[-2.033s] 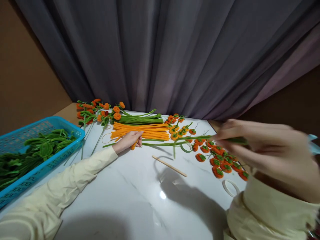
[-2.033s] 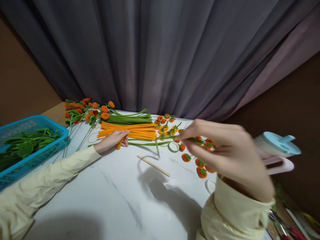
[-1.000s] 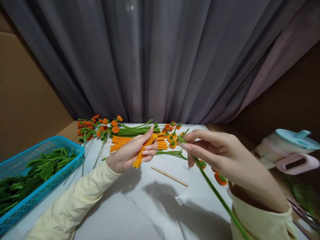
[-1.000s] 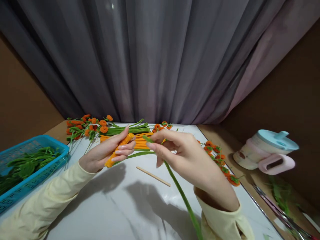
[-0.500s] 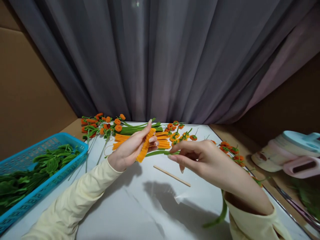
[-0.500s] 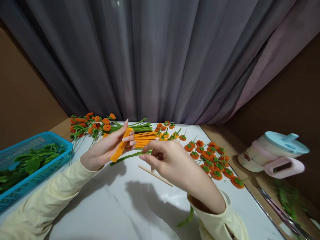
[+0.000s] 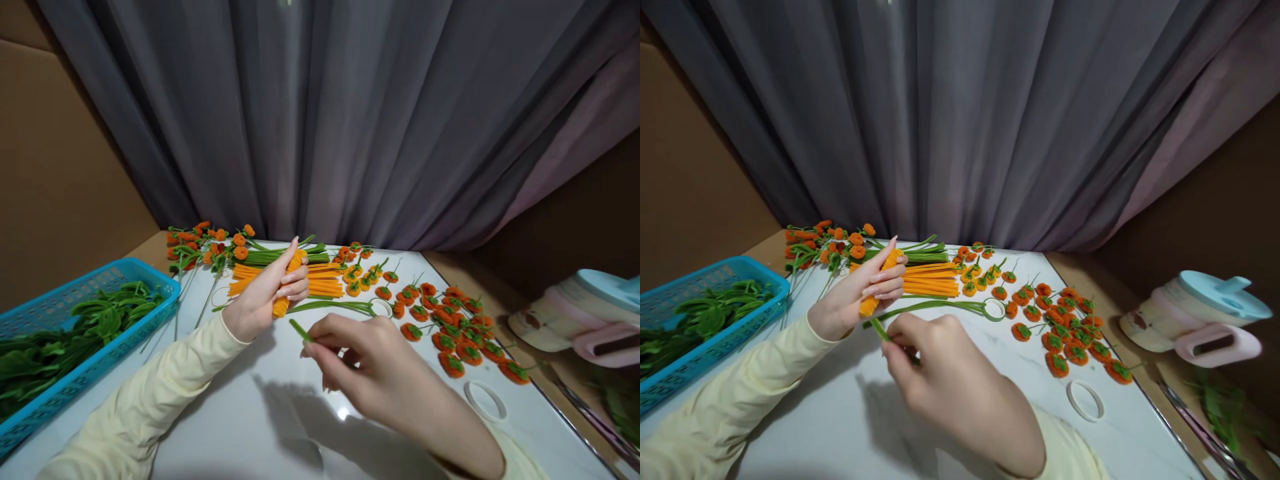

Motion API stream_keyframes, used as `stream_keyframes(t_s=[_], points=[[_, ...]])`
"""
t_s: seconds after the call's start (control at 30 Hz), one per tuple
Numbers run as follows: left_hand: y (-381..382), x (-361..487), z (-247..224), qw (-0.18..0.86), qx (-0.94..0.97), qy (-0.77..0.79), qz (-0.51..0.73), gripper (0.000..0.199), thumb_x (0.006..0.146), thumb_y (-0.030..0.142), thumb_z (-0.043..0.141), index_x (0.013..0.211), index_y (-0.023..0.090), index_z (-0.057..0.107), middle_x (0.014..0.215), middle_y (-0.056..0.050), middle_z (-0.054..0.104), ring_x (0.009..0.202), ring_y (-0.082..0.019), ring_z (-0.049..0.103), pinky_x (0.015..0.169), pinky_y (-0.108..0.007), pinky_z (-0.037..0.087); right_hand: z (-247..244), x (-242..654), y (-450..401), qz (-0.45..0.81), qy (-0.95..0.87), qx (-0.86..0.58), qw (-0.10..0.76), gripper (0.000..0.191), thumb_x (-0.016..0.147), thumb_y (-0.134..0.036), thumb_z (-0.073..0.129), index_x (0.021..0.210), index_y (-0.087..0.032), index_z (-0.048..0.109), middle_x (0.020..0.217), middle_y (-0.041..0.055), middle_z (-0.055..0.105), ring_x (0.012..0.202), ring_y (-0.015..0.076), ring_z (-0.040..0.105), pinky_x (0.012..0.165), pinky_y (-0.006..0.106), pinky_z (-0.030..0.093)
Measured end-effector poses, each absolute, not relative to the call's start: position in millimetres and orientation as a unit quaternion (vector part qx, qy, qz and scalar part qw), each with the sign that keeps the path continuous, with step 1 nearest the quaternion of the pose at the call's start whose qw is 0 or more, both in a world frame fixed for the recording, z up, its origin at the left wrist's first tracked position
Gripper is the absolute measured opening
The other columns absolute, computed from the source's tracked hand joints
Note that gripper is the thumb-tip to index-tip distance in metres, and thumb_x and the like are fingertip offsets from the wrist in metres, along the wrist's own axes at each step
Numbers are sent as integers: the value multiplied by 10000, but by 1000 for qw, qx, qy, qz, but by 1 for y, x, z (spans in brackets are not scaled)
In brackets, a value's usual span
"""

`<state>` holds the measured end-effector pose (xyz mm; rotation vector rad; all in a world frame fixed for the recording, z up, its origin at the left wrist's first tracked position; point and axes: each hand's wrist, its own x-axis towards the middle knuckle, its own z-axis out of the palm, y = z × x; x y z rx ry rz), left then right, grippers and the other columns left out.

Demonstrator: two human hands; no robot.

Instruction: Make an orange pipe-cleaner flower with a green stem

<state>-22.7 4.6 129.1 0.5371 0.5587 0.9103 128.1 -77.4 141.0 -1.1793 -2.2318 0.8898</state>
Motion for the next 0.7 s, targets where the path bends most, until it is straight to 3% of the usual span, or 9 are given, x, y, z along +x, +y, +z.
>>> stream_keyframes(t_s=[0.27,0.53,0.7], points=[[6,-21,122,814,231,247,473,524,963,450,213,611,140,444,312,94,251,203,-16,236,273,-136,216,107,102,-90,111,-876,-368,291,180,839,-111,394,674,-171,434,545,-31,429,460,82,342,482,235,248],[0,-17,116,764,266,250,532,450,928,476,351,648,144,470,313,101,246,226,-20,236,285,-138,233,93,97,-82,-26,-870,-367,328,209,843,-68,345,691,-177,437,525,-33,445,452,105,384,472,256,233],[-5,-14,117,753,257,245,553,442,933,461,351,633,148,436,355,95,272,266,-17,239,308,-130,257,79,93,-79,-145,-868,-361,308,198,857,-30,321,810,-136,482,580,-1,488,480,134,406,475,283,193]])
